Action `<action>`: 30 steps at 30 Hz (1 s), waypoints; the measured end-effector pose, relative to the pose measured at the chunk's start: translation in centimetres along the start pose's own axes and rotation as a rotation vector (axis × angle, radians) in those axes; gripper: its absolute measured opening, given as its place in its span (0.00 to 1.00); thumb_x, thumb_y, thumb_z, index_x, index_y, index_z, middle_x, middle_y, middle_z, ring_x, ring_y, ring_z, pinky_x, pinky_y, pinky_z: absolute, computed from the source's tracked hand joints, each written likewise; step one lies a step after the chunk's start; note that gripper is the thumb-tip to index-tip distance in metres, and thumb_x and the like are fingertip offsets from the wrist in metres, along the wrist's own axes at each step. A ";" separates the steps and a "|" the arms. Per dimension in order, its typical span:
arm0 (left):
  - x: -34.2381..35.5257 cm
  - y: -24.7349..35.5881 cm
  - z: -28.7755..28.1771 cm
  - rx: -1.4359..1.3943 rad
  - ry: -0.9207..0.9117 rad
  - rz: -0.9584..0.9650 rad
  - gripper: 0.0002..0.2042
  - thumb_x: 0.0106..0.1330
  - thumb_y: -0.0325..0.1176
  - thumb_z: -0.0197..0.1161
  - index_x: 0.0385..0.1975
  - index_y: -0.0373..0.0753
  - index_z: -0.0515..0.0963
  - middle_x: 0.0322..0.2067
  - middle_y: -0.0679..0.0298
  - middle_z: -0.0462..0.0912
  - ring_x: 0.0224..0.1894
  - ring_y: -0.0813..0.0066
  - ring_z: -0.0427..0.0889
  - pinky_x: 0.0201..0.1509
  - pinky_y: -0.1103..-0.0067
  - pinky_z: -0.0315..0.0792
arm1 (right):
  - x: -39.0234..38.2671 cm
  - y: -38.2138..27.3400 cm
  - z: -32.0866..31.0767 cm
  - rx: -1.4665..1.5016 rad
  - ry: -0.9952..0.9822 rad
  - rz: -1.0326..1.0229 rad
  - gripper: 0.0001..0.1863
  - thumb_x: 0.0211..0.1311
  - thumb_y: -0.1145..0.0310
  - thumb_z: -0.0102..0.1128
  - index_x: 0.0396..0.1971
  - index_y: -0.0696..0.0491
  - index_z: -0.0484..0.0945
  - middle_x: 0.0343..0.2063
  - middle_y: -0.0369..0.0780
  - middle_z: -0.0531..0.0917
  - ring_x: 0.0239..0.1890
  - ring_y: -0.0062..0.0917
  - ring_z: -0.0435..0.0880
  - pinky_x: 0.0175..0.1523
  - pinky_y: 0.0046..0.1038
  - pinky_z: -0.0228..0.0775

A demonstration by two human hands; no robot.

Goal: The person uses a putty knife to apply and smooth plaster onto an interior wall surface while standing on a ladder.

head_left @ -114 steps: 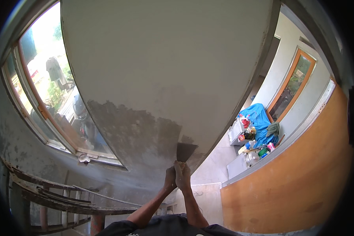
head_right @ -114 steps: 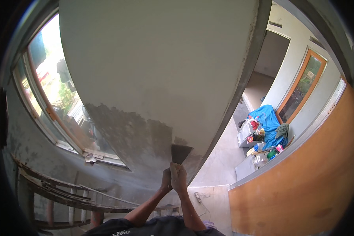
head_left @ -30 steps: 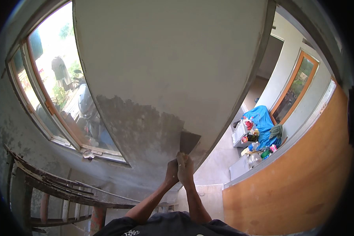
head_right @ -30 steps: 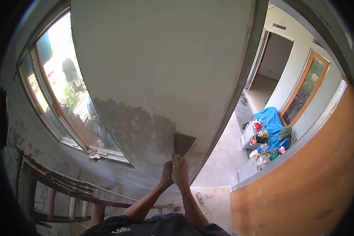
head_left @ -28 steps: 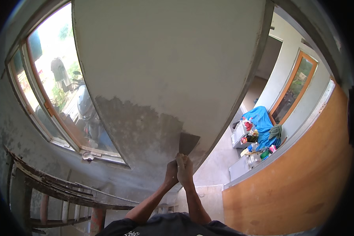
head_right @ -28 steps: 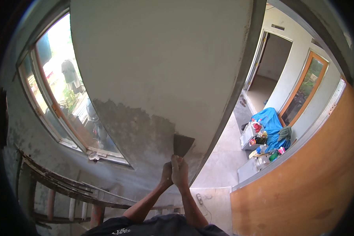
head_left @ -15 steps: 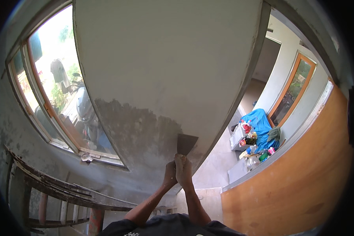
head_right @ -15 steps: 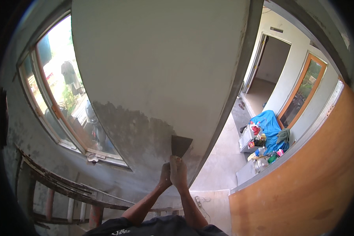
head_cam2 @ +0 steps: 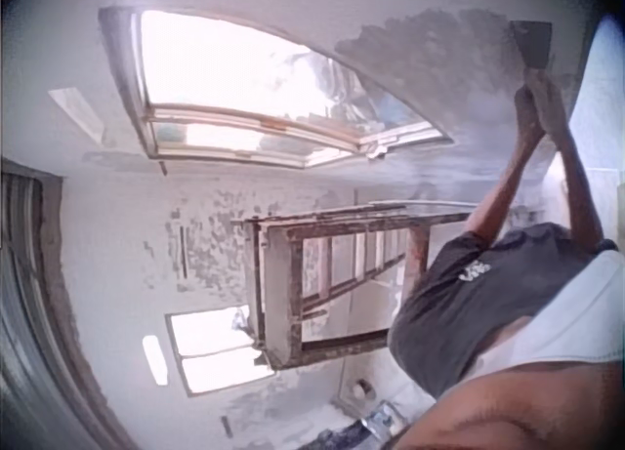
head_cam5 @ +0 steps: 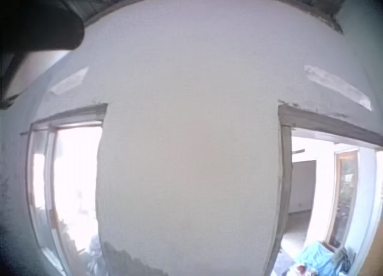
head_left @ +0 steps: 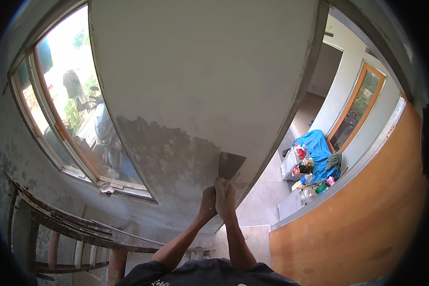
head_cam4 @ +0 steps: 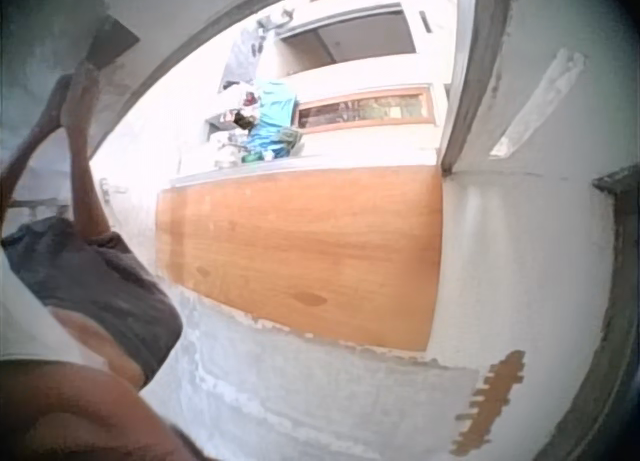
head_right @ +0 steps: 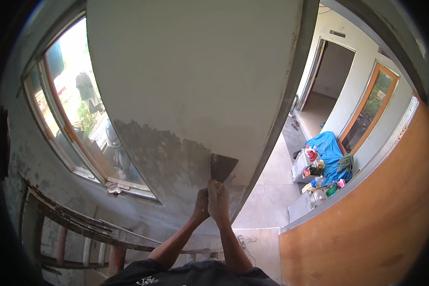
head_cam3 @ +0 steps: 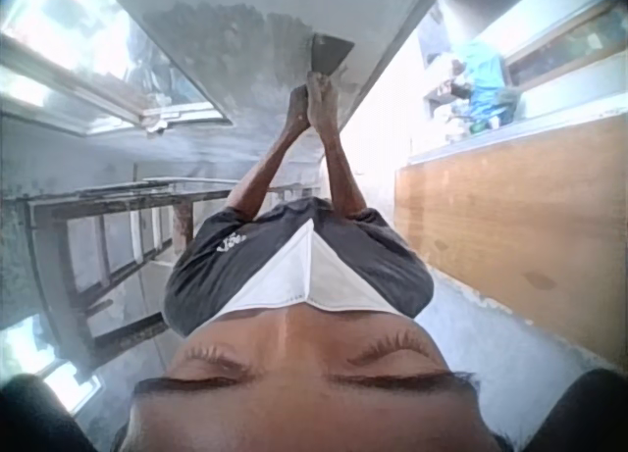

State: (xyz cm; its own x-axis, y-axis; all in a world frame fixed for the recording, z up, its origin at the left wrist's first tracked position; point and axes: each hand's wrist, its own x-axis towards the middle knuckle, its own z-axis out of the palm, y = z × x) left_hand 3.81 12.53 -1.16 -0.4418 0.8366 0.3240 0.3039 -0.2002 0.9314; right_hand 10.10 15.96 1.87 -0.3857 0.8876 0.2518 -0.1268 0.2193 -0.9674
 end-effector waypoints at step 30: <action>-0.1 -0.5 0.6 0.214 0.027 0.158 0.11 0.58 0.34 0.58 0.32 0.31 0.72 0.24 0.47 0.76 0.30 0.53 0.79 0.30 0.72 0.69 | -0.2 -0.9 -1.0 -0.003 -0.065 0.014 0.16 0.66 0.63 0.48 0.24 0.60 0.70 0.20 0.33 0.70 0.27 0.16 0.66 0.32 0.23 0.61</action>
State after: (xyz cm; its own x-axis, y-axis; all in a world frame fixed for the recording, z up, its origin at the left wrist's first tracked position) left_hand 4.22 12.87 -1.71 -0.3958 0.7893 0.4695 0.5412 -0.2126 0.8136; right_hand 11.19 15.99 2.70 -0.4458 0.8625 0.2396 -0.1181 0.2087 -0.9708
